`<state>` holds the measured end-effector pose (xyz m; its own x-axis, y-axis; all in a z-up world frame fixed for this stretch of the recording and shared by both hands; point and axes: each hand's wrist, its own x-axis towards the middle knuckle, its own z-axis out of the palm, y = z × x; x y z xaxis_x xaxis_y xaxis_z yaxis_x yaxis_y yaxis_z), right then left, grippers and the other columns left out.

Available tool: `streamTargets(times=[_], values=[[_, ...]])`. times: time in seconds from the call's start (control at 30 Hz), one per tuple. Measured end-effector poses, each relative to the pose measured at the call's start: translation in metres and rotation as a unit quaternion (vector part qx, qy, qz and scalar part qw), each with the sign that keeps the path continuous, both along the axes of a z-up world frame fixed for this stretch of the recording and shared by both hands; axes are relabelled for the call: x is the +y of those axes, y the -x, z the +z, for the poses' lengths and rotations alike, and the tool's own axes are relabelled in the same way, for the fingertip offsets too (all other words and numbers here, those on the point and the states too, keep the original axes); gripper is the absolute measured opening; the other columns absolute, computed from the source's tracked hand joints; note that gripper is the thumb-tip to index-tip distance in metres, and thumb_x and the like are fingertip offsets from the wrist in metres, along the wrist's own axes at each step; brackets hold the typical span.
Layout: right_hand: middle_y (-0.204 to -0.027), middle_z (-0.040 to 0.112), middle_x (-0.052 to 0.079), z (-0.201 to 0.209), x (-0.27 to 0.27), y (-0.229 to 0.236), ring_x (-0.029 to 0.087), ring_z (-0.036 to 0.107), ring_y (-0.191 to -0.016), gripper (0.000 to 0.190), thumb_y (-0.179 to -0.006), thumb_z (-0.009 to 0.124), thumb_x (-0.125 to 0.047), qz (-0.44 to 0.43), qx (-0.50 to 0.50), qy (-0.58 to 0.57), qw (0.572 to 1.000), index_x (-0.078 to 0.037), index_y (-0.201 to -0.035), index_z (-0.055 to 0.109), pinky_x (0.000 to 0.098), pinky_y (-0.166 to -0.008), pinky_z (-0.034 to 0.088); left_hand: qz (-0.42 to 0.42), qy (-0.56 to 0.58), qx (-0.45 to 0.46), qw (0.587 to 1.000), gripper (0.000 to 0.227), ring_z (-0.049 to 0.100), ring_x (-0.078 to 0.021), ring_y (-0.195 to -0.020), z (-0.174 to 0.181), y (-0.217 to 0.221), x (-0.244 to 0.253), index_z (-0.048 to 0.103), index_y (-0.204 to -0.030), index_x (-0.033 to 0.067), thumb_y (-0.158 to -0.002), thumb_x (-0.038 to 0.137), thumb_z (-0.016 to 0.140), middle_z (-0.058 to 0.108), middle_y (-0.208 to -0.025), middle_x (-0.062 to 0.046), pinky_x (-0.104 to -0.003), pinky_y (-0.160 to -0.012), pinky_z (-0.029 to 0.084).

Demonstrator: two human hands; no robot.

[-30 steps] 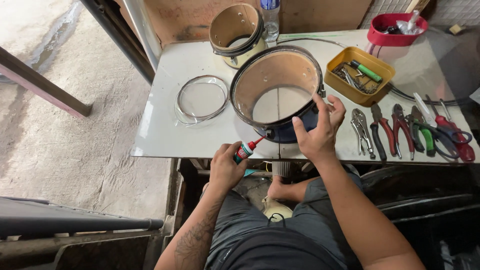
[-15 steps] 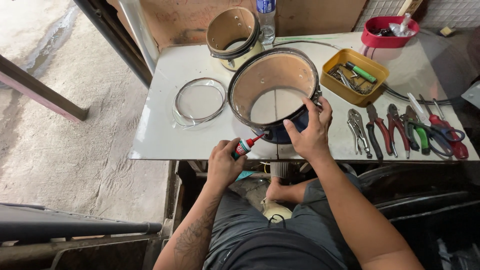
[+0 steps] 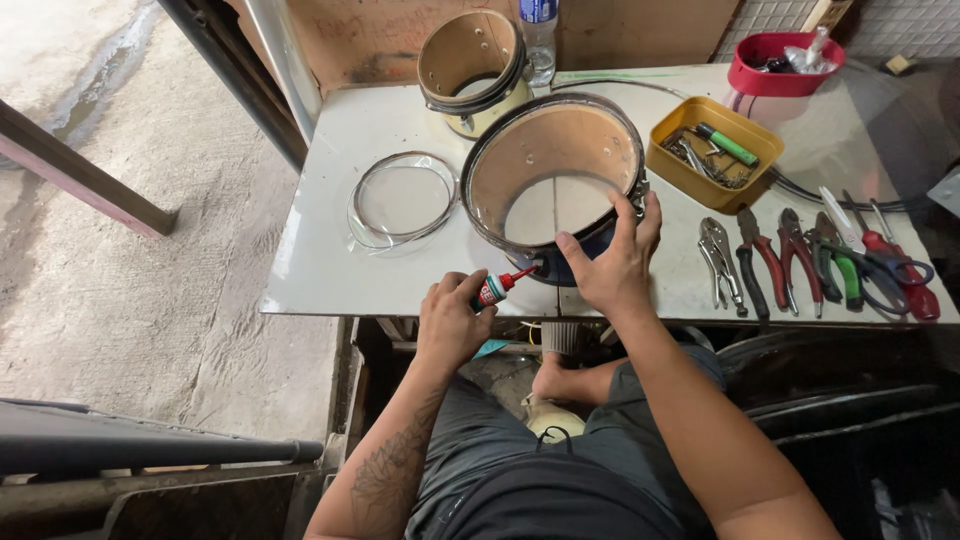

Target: The person organizes tools on a table, then places a metal rim onto a drum shell. They pick up a glue bottle and apply adhesive to the rim of the drum shell, rotating the drum to cover the edge.

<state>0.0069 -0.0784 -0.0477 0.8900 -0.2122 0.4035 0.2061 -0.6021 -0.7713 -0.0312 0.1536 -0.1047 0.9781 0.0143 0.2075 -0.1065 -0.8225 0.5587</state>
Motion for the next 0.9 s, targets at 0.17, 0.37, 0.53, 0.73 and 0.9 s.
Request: streamTargets(times=[0.17, 0.37, 0.53, 0.73, 0.9], values=[[-0.156, 0.018, 0.035, -0.007, 0.005, -0.013, 0.062, 0.022, -0.146, 0.079, -0.085, 0.085, -0.044, -0.018, -0.043, -0.004, 0.999, -0.014, -0.145, 0.043, 0.0737, -0.115, 0.024, 0.032, 0.021, 0.020, 0.999, 0.062, 0.067, -0.0342, -0.106, -0.005, 0.003, 0.013, 0.069, -0.131, 0.0254, -0.071, 0.032, 0.083, 0.068, -0.115, -0.004, -0.047, -0.095, 0.054], [-0.153, 0.032, 0.030, -0.026, -0.020, -0.044, 0.051, 0.031, -0.147, 0.072, -0.073, 0.081, -0.021, -0.047, -0.079, -0.012, 0.996, -0.011, -0.135, 0.046, 0.0628, -0.119, 0.028, 0.085, 0.085, 0.060, 0.991, 0.062, 0.068, -0.0373, -0.109, 0.000, 0.015, 0.029, 0.069, -0.132, 0.0247, -0.073, 0.035, 0.082, 0.068, -0.118, -0.007, -0.049, -0.097, 0.054], [-0.145, 0.046, 0.025, 0.001, -0.052, -0.049, 0.051, 0.041, -0.141, 0.071, -0.073, 0.076, -0.023, 0.002, -0.008, 0.000, 1.000, -0.011, -0.138, 0.050, 0.0619, -0.115, 0.032, 0.105, 0.096, 0.083, 0.986, 0.065, 0.068, -0.0361, -0.113, -0.012, 0.015, 0.043, 0.069, -0.133, 0.0271, -0.071, 0.040, 0.082, 0.069, -0.119, -0.006, -0.046, -0.102, 0.052], [-0.151, 0.048, 0.017, 0.003, -0.086, -0.081, 0.039, 0.046, -0.140, 0.076, -0.070, 0.074, -0.032, 0.022, 0.042, 0.041, 0.998, -0.021, -0.141, 0.050, 0.0536, -0.116, 0.037, 0.118, 0.144, 0.062, 0.980, 0.064, 0.068, -0.0353, -0.113, -0.019, 0.014, 0.047, 0.070, -0.130, 0.0289, -0.069, 0.041, 0.084, 0.071, -0.117, -0.004, -0.046, -0.101, 0.053], [-0.144, 0.059, 0.015, 0.041, -0.101, -0.091, 0.038, 0.053, -0.133, 0.079, -0.070, 0.071, -0.031, 0.074, 0.119, 0.088, 0.986, -0.027, -0.147, 0.054, 0.0503, -0.114, 0.041, 0.105, 0.161, 0.064, 0.979, 0.063, 0.068, -0.0338, -0.114, -0.014, 0.015, 0.043, 0.071, -0.130, 0.0284, -0.069, 0.039, 0.085, 0.072, -0.115, -0.003, -0.045, -0.100, 0.053]])
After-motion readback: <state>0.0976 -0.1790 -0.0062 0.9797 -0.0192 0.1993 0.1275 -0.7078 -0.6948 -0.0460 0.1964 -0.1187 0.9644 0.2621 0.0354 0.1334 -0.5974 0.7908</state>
